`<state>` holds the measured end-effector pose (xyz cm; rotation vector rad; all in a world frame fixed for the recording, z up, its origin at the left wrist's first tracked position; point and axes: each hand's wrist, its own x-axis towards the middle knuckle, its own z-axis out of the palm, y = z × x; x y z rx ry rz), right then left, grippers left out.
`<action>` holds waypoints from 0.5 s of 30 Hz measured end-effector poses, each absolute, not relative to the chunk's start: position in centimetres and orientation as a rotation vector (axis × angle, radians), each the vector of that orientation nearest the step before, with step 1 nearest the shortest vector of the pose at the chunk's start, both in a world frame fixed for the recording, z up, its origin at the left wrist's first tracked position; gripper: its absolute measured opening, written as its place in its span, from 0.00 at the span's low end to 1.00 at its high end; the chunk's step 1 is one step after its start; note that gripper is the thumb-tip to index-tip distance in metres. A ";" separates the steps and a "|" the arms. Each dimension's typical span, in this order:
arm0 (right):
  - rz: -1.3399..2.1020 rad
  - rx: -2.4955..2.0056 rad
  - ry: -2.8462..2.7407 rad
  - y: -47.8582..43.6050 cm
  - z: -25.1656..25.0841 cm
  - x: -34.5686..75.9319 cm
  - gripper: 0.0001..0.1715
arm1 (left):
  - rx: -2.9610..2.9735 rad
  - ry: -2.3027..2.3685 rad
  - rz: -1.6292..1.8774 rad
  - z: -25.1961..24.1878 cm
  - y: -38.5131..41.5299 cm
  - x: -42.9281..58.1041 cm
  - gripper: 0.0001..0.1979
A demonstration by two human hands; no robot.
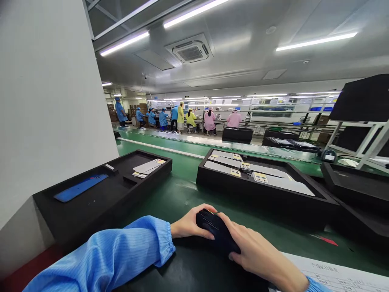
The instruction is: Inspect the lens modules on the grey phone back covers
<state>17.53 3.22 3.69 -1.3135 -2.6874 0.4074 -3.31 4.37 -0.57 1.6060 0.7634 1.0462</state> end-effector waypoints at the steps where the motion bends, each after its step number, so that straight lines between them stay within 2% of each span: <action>1: 0.425 -1.347 -2.652 3.1 3.4 18.5 0.43 | 1.605 0.764 1.030 -0.6 4.4 -3.3 0.32; 5: 0.482 -1.373 -2.420 2.2 2.5 21.8 0.30 | 1.582 0.760 0.992 -0.6 4.5 -3.2 0.29; 10: 0.603 -1.375 -2.082 0.7 2.3 21.2 0.11 | 1.557 0.733 0.971 -0.6 4.1 -3.0 0.30; 15: 0.593 -1.249 -1.903 0.1 2.2 18.2 0.09 | 1.581 0.745 0.973 -0.6 3.5 -2.7 0.27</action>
